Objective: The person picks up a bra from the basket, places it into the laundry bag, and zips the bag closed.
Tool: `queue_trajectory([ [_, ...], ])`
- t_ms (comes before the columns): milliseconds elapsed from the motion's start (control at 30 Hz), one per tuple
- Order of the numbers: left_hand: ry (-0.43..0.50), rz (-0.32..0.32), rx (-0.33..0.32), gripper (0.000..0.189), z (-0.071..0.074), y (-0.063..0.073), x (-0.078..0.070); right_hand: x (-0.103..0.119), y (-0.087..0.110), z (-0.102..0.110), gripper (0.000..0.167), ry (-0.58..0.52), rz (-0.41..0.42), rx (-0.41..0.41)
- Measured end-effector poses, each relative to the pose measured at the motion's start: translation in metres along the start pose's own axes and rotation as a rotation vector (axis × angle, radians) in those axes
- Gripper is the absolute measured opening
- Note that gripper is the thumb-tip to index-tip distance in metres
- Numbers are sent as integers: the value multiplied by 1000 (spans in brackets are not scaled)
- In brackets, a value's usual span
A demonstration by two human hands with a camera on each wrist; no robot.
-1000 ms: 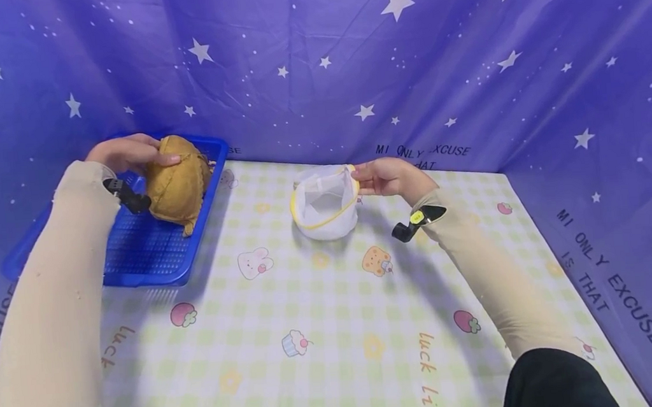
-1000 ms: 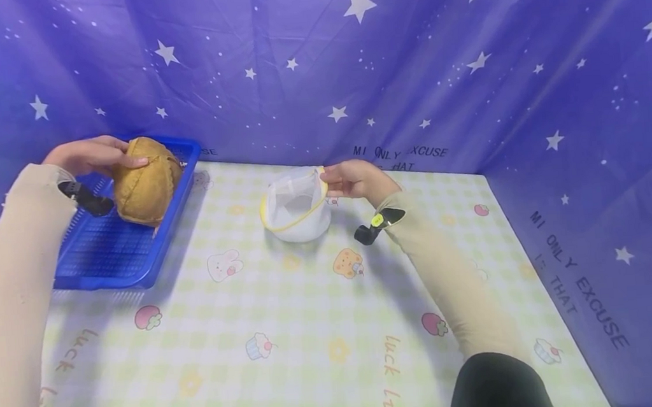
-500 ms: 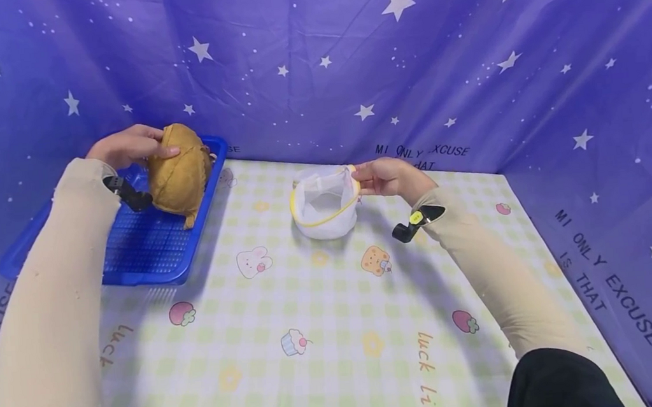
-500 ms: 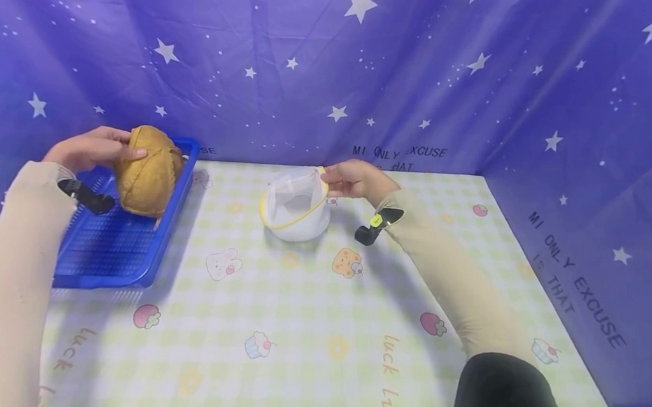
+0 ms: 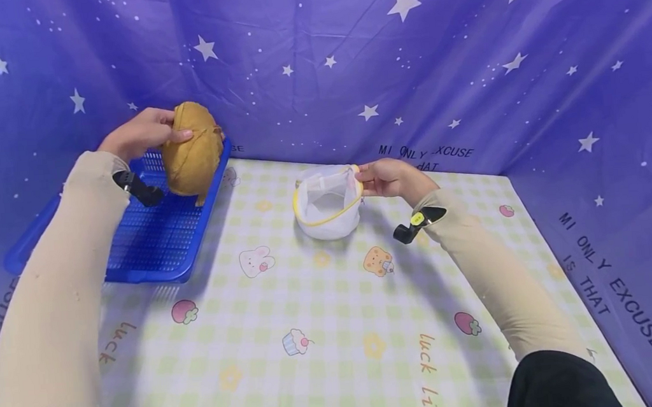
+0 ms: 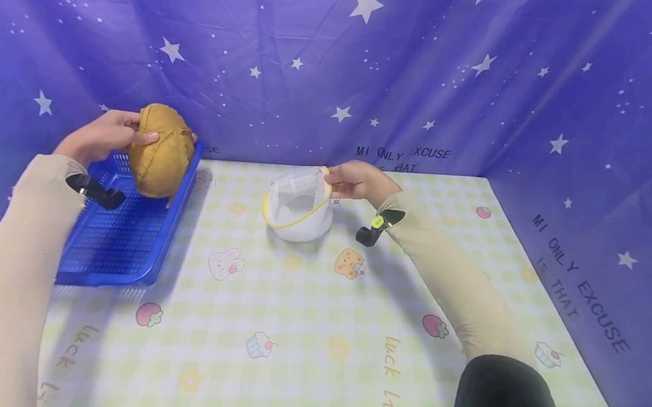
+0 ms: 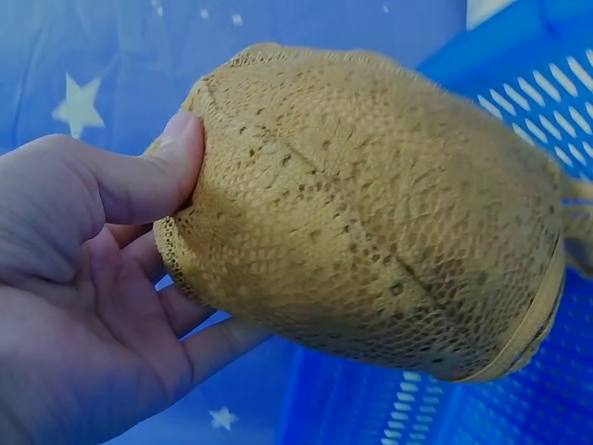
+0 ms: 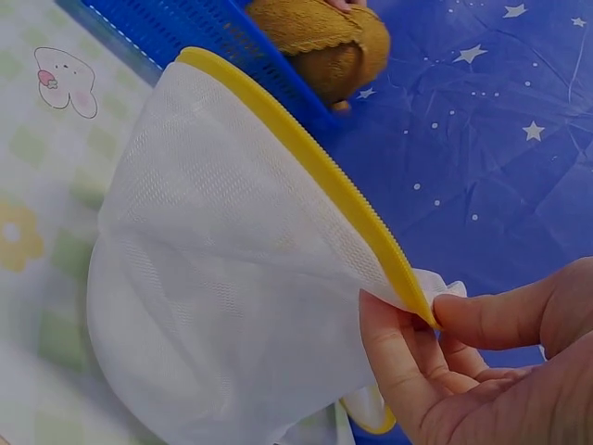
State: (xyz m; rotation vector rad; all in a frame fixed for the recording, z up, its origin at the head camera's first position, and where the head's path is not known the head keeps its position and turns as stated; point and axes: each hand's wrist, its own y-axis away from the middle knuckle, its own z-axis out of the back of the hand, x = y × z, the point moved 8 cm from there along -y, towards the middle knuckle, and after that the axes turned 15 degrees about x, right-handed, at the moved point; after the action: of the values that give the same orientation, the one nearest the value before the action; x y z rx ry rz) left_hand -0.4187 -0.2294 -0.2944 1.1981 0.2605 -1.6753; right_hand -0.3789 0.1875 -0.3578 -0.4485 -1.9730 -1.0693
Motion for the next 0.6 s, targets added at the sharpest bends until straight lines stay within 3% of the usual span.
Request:
queue_trajectory([
  [200, 0, -31, -86, 55, 2, -2, -22, 0, -1, 3, 16, 8, 14, 2],
  [367, 10, -36, -184, 52, 7, 4, -35, -3, -8, 8, 10, 2, 47, 92],
  [467, 70, -59, -228, 50, 10, 7, -43, -2, -7, 7, 11, 2, 52, 87],
  [600, 202, -139, -250, 46, 11, 9, -57, 0, -1, 2, 18, 10, 40, 12],
])
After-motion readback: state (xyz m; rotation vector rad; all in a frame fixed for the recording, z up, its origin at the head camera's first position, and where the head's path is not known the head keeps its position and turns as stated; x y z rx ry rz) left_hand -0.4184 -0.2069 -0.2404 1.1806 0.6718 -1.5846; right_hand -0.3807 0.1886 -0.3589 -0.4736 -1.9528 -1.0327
